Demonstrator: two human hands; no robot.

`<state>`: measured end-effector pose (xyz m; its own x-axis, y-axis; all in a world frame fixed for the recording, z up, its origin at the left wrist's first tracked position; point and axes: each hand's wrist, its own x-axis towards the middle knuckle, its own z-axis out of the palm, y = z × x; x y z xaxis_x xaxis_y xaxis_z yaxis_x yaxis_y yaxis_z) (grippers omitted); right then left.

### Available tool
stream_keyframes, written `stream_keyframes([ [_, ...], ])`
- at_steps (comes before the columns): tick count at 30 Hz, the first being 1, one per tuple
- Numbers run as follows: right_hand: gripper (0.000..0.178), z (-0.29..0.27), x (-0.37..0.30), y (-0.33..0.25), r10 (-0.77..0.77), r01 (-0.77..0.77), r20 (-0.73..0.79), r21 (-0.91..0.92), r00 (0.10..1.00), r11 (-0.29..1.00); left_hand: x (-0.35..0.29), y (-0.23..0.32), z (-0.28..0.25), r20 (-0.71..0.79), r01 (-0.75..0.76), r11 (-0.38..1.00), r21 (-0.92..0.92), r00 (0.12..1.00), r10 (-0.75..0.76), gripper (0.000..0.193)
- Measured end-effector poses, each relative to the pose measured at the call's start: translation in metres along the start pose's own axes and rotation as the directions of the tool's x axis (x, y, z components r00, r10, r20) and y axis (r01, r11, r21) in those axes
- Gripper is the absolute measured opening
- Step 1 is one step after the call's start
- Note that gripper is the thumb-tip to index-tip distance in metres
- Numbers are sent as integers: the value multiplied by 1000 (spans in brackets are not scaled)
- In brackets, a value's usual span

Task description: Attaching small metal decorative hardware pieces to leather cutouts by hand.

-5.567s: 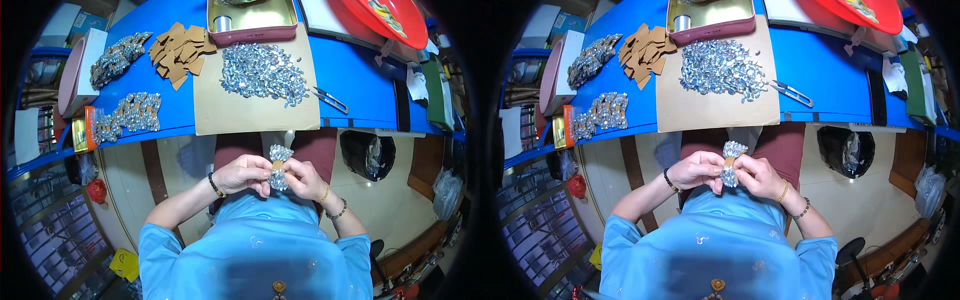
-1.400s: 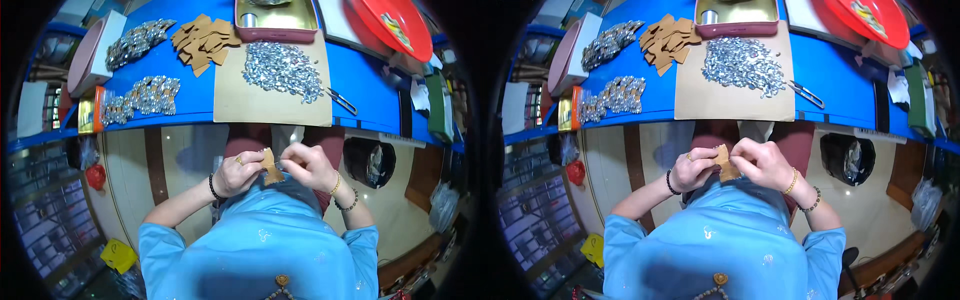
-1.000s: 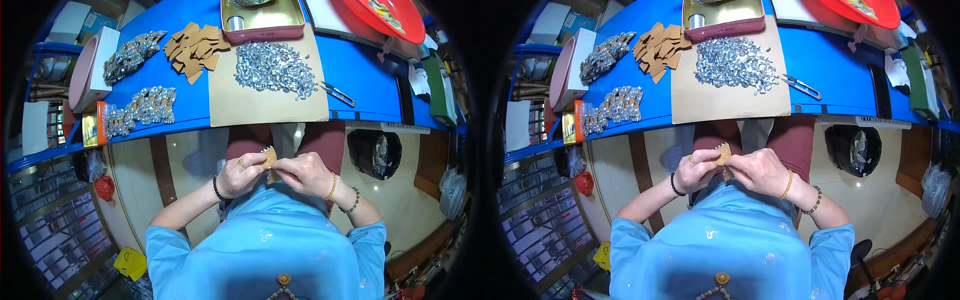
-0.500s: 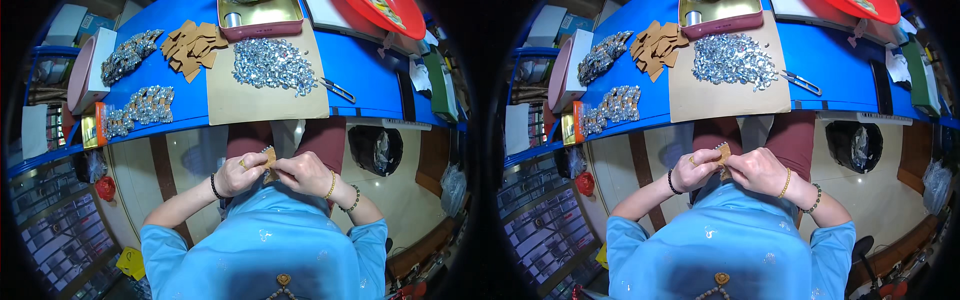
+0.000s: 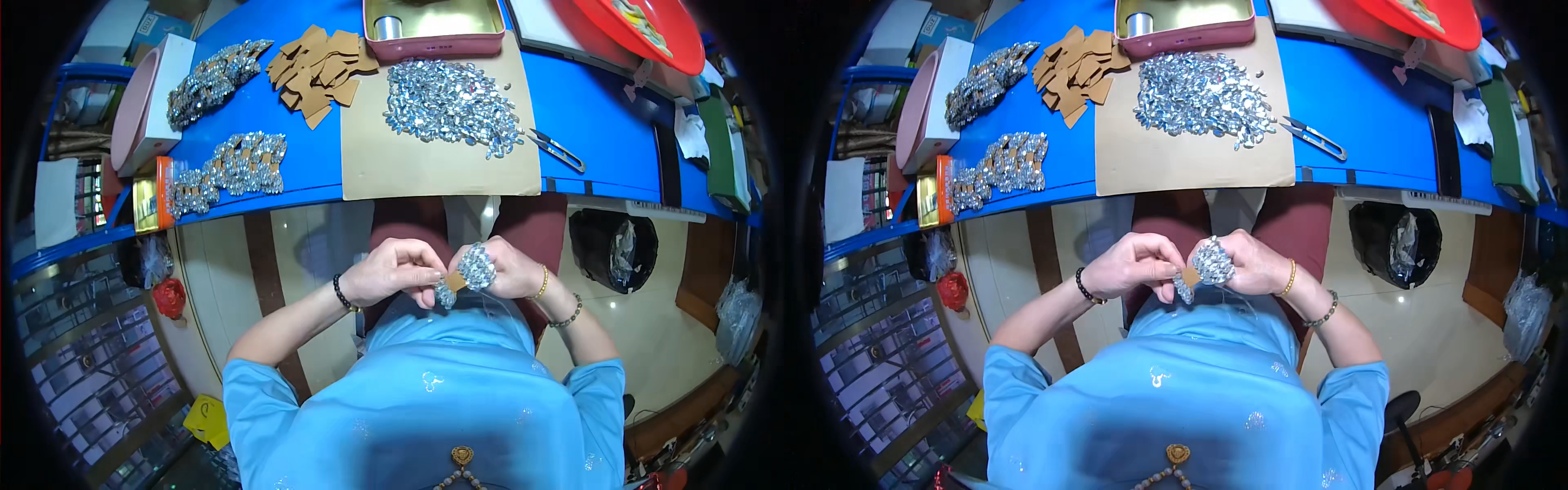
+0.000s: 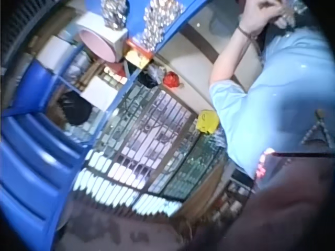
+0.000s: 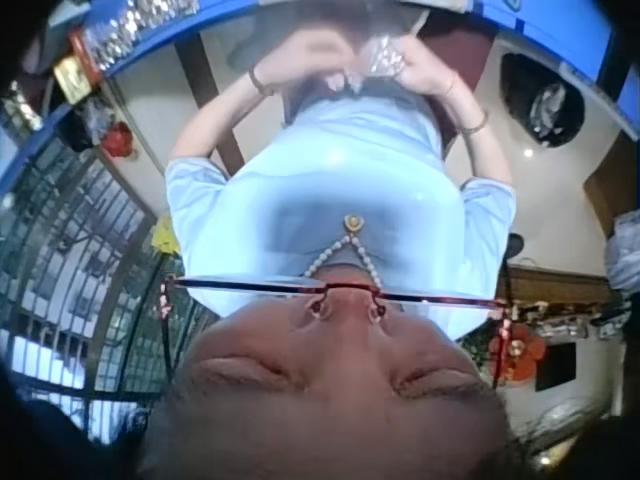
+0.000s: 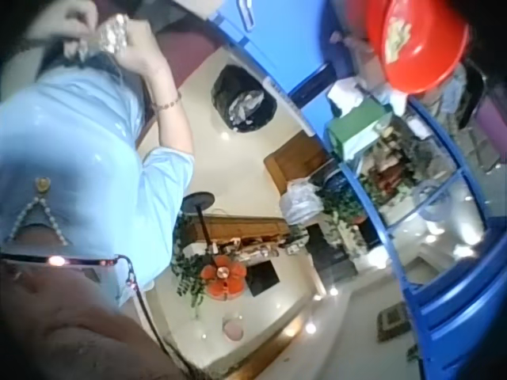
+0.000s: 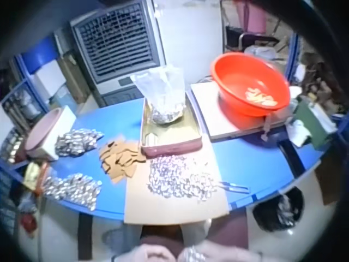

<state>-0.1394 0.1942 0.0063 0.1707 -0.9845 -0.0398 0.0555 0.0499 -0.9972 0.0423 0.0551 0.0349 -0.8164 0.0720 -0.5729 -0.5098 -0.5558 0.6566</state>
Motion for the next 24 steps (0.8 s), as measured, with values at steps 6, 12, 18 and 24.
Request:
stream_keyframes([
  [6, 14, 14, -10, 13, 97, -86, -97, 110, 991, 990, 4, -11, -1, 72, 16, 941, -339, 997, 9, 14],
  [12, 18, 28, -7, -5, 184, -101, -255, 309, 949, 946, 12, -25, 2, -6, -45, 885, -463, 999, 48, 14],
  [18, 25, 13, -11, -7, 294, -214, -318, 265, 901, 940, 13, -16, 8, -133, -85, 947, -309, 990, 46, 15],
  [24, 18, 10, -19, -21, -391, -75, -549, -643, 739, 762, 19, -15, 11, -216, -91, 957, -274, 976, 31, 18],
])
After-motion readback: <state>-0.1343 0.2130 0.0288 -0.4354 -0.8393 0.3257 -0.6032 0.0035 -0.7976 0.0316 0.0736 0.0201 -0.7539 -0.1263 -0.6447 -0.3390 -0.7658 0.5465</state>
